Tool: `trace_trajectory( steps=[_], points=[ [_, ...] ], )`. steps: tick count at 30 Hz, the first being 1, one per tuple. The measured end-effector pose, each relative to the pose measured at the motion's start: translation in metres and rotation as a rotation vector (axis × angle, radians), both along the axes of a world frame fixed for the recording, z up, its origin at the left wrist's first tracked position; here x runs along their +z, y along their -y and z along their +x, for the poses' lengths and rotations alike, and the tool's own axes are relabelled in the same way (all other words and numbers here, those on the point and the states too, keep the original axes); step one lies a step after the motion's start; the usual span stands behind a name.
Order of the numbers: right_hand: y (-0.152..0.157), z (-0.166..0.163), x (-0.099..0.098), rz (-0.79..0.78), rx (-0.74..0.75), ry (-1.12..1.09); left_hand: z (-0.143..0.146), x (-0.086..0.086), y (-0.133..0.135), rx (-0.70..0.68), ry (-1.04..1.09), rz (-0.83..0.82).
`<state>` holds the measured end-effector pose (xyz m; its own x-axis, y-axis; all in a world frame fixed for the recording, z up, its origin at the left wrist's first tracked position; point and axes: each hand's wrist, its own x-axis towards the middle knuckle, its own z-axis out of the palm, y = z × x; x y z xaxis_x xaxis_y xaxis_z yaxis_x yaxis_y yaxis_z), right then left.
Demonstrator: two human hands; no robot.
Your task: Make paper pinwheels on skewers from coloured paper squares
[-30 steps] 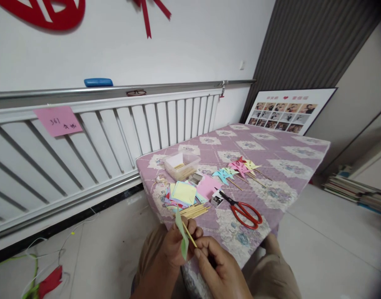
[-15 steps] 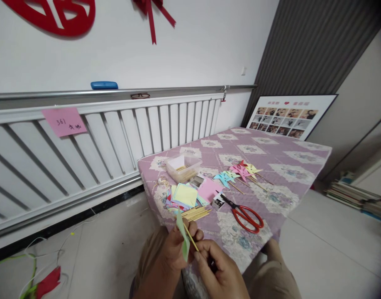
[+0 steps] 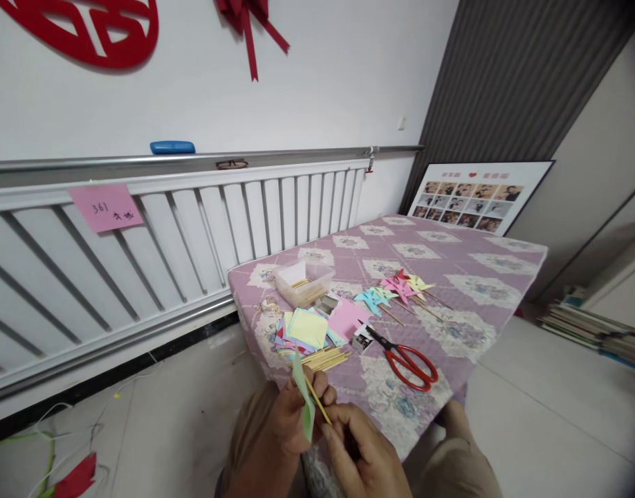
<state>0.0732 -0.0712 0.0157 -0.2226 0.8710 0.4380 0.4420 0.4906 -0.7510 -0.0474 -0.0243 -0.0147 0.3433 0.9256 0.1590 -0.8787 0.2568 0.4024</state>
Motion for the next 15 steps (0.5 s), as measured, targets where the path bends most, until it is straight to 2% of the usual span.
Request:
trace_trajectory(
  steps=[5, 10, 15],
  points=[
    [0.0, 0.002, 0.002, -0.009, 0.021, -0.032, 0.002, 0.004, 0.001, -0.004, 0.024, -0.009],
    [-0.003, 0.004, -0.003, 0.025, -0.014, -0.01, 0.006, 0.01, 0.0, 0.039, 0.003, -0.044],
    [-0.006, 0.004, -0.007, 0.055, -0.001, 0.015, 0.006, 0.012, -0.001, 0.028, 0.032, -0.011]
  ],
)
